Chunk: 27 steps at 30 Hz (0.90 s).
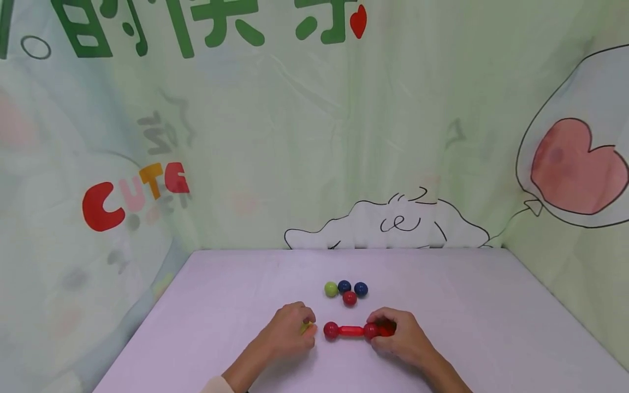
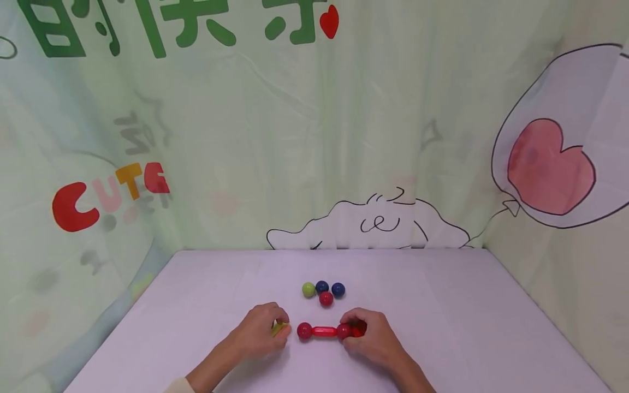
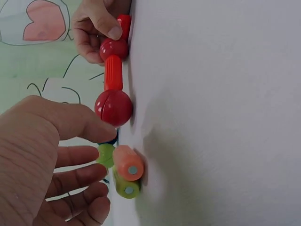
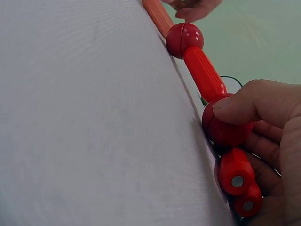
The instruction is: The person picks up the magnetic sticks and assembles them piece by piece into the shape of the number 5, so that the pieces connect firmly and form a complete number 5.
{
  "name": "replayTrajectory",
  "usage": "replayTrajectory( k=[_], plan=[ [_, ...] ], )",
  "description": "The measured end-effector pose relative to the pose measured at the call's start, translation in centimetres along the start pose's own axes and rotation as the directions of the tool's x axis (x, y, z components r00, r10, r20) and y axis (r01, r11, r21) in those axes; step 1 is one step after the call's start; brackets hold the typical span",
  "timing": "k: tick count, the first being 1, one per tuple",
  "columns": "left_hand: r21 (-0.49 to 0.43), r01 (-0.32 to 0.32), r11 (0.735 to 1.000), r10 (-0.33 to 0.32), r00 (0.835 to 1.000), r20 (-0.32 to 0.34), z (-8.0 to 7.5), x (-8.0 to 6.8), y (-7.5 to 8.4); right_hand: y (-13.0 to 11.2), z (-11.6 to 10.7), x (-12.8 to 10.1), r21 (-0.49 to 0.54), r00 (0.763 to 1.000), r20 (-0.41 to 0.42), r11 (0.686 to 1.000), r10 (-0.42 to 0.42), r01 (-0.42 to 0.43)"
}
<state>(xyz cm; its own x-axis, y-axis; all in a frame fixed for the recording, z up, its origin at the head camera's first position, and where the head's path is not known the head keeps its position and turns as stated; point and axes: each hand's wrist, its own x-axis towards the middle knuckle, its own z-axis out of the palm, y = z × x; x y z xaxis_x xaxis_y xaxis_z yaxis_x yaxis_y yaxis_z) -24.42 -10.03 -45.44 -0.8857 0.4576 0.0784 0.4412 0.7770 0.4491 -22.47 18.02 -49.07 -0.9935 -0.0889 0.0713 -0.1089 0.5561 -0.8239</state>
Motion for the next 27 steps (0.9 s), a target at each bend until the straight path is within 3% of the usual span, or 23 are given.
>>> replayTrajectory(
  k=[5,12,27],
  plan=[
    [0.023,0.071,0.997,-0.071,0.997,-0.033,0.6,-0.9,0.3,0.2,0.0,0.0,0.004,1.0,0.021,1.0,-0.023,0.023],
    [0.099,0.052,0.994,-0.041,0.993,-0.114,1.2,-1.3,0.9,0.2,-0.1,-0.1,-0.002,0.999,0.014,0.999,-0.034,0.034],
    [0.108,0.13,0.986,-0.118,0.987,-0.109,1.5,-1.3,1.5,0.1,0.0,-0.1,-0.012,0.999,0.01,0.999,-0.032,0.033]
  ],
)
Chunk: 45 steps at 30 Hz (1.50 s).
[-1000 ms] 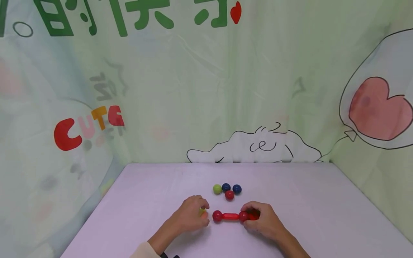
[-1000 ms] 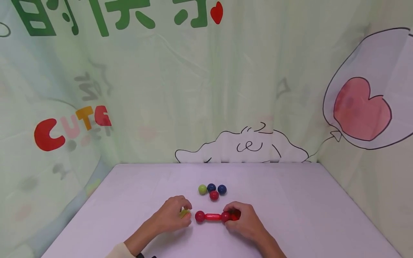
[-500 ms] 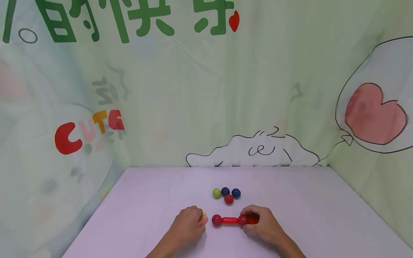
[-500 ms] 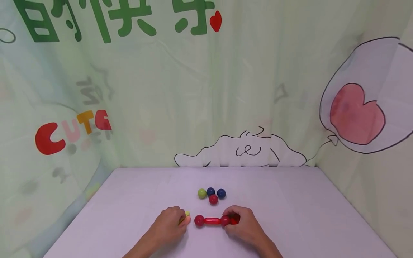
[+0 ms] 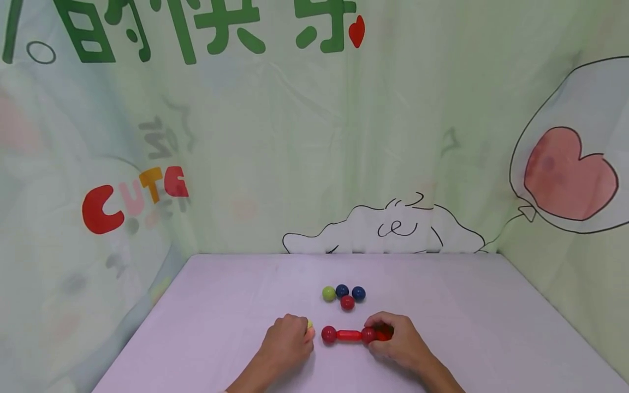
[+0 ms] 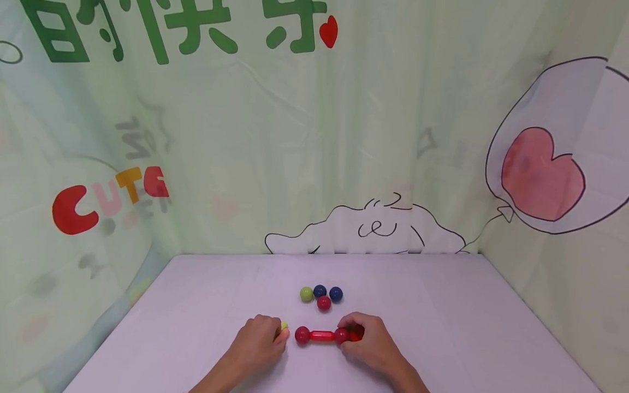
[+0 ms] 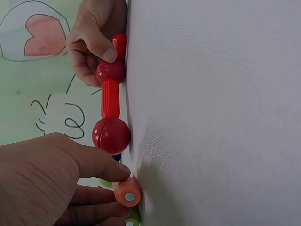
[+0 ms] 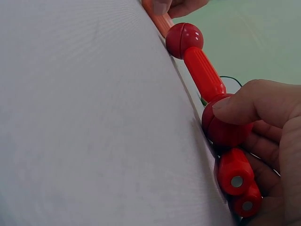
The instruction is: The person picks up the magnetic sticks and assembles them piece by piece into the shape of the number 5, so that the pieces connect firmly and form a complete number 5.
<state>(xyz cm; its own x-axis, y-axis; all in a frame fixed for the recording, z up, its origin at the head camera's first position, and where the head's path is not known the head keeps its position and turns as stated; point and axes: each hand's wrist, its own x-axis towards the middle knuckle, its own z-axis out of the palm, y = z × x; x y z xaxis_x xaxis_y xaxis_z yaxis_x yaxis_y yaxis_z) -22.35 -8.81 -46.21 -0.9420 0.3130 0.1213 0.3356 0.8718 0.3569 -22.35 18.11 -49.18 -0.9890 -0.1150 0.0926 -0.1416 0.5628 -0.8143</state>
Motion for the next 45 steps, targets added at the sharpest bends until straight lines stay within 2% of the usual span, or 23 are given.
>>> replayTrajectory(
  k=[4,11,18,21,28,32,38,45],
  plan=[
    [0.028,0.001,1.0,-0.002,1.0,0.018,-0.1,0.0,0.3,0.0,0.0,0.1,-0.003,1.0,0.002,1.0,-0.006,0.006],
    [-0.021,0.04,0.999,-0.038,0.996,0.077,-0.2,-0.3,0.8,0.1,0.0,0.1,-0.004,1.0,0.003,1.0,0.002,-0.002],
    [-0.045,0.005,0.999,-0.004,1.0,0.015,0.5,-0.5,0.8,0.0,0.1,0.1,-0.006,1.0,0.003,1.0,-0.001,0.001],
    [-0.084,0.029,0.996,-0.027,0.999,0.022,0.5,-0.5,0.9,0.0,0.1,0.1,-0.002,1.0,0.003,1.0,0.002,-0.002],
    [-0.219,0.162,0.962,-0.137,0.983,0.126,0.3,-0.5,1.5,0.0,0.1,0.1,0.0,1.0,-0.003,1.0,0.009,-0.009],
    [-0.268,0.182,0.946,-0.143,0.977,0.159,0.3,-0.6,1.7,0.2,0.1,0.1,0.006,1.0,0.004,1.0,0.012,-0.012],
    [-0.281,0.187,0.941,-0.147,0.976,0.158,0.3,-0.4,1.9,0.2,0.2,0.1,0.009,1.0,0.008,1.0,0.008,-0.008],
    [-0.361,0.22,0.906,-0.166,0.97,0.177,0.5,0.0,2.2,0.2,0.1,0.2,0.008,1.0,0.002,1.0,0.007,-0.007]
  ],
)
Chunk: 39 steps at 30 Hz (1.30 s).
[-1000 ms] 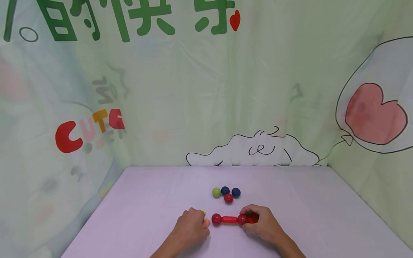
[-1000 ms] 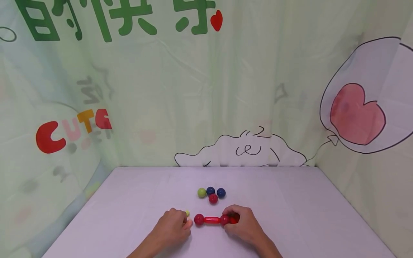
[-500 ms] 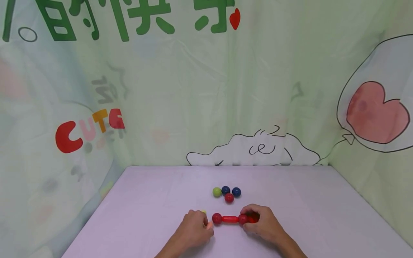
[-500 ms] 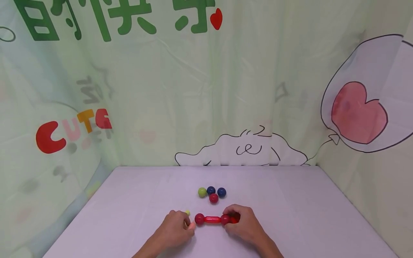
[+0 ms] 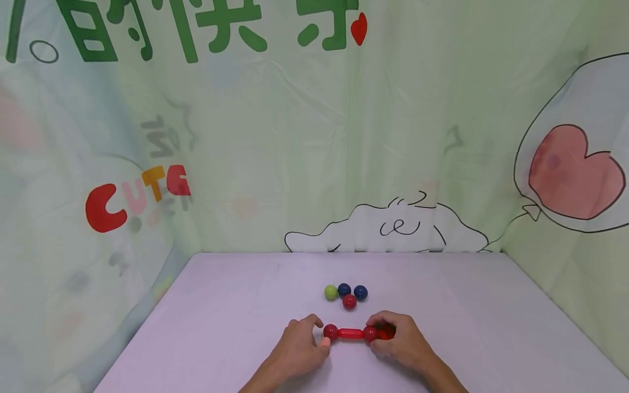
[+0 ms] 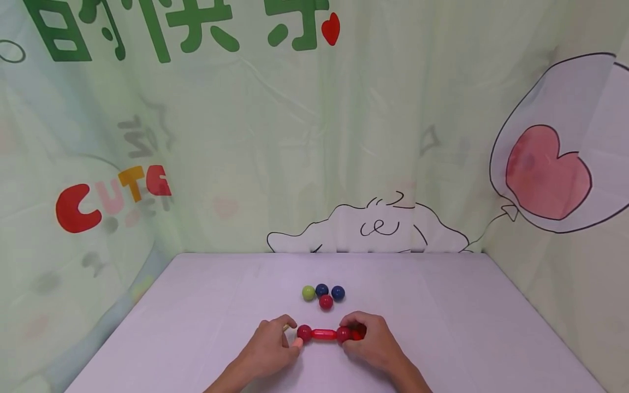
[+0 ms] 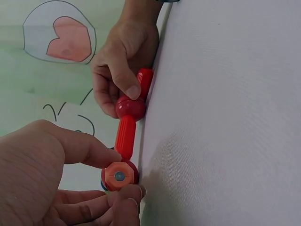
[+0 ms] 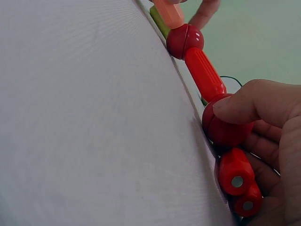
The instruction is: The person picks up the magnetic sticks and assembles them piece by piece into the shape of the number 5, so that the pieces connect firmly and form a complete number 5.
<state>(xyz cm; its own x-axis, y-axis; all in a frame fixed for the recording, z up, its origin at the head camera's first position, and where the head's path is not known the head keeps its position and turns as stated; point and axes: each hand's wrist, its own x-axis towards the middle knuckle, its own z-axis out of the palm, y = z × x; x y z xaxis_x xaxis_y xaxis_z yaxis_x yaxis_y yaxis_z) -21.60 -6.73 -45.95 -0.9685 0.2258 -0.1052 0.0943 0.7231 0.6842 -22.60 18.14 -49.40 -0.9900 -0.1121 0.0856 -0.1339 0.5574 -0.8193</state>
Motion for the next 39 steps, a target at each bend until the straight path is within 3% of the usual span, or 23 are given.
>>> replayTrajectory(
  k=[6,13,24,30,39],
  plan=[
    [-0.042,-0.007,0.999,0.006,1.0,-0.005,0.5,0.2,0.1,-0.1,0.0,0.0,0.001,1.0,-0.009,1.0,-0.005,0.005],
    [-0.163,0.051,0.985,-0.042,0.997,0.058,0.7,0.4,0.4,-0.2,-0.2,-0.1,-0.002,1.0,-0.017,1.0,0.004,-0.004],
    [-0.296,0.005,0.955,0.021,0.996,0.084,1.0,0.9,-0.1,0.1,-0.1,-0.1,0.006,1.0,-0.014,1.0,-0.005,0.005],
    [-0.304,-0.005,0.953,0.034,0.995,0.09,0.8,1.3,-0.5,-0.1,0.0,0.0,-0.013,1.0,-0.025,1.0,0.006,-0.007],
    [-0.277,-0.06,0.959,0.075,0.996,0.047,0.5,1.5,-0.7,0.0,0.0,0.1,-0.018,1.0,-0.025,1.0,-0.013,0.013]
  ],
)
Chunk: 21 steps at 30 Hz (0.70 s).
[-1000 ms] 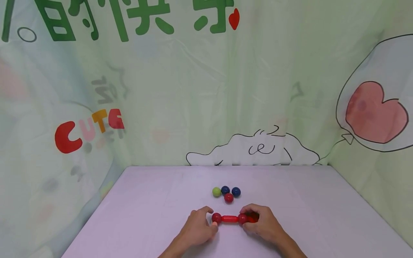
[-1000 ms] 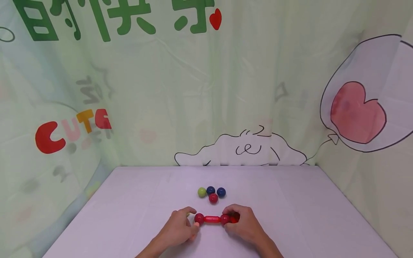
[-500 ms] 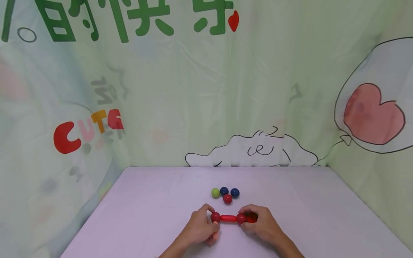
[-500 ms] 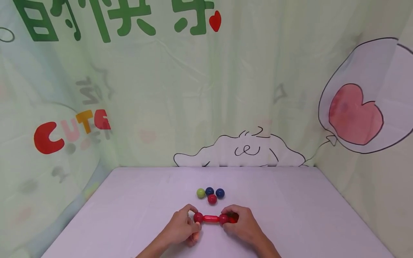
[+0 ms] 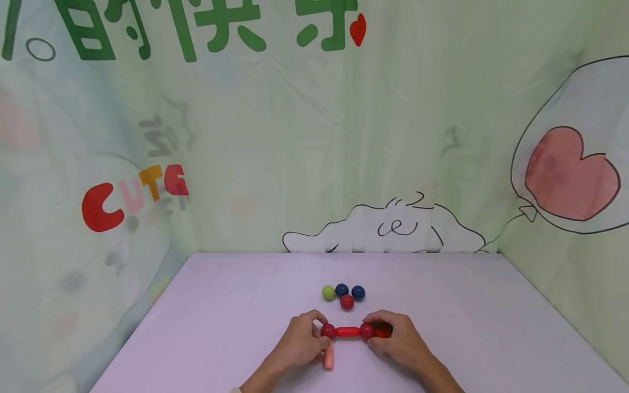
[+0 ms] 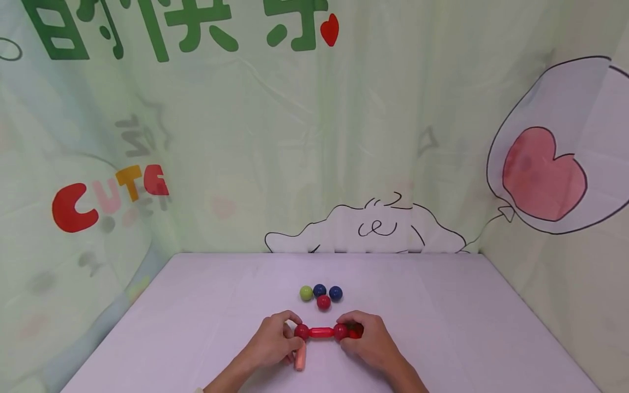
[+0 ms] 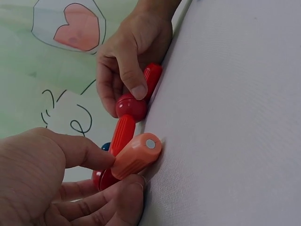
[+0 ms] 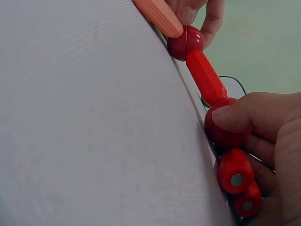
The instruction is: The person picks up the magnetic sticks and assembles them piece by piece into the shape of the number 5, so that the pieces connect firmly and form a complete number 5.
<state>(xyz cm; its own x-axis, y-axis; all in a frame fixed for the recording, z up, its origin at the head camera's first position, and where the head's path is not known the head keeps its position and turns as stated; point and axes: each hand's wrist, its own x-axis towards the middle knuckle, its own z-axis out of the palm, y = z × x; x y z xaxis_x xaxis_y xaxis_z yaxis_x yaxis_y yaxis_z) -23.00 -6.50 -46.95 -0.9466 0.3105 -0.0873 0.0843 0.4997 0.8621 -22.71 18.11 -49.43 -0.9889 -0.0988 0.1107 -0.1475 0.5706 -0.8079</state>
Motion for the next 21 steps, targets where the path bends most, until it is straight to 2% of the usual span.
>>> replayTrajectory(
  k=[3,7,16,21],
  plan=[
    [0.032,-0.006,0.999,0.006,1.0,-0.003,-0.1,0.1,0.1,0.0,0.0,0.0,0.005,1.0,0.006,1.0,-0.002,0.002],
    [0.119,-0.022,0.993,0.023,1.0,-0.007,-0.1,0.5,0.4,0.1,-0.1,0.0,0.006,1.0,0.005,1.0,-0.007,0.007],
    [0.341,-0.042,0.939,0.049,0.999,-0.013,-0.5,1.7,1.3,0.0,-0.2,0.0,0.024,1.0,0.016,1.0,-0.011,0.011],
    [0.385,-0.069,0.92,0.077,0.997,-0.006,-0.6,2.1,1.4,0.0,-0.3,-0.2,0.032,1.0,0.014,0.999,-0.011,0.011]
  ],
)
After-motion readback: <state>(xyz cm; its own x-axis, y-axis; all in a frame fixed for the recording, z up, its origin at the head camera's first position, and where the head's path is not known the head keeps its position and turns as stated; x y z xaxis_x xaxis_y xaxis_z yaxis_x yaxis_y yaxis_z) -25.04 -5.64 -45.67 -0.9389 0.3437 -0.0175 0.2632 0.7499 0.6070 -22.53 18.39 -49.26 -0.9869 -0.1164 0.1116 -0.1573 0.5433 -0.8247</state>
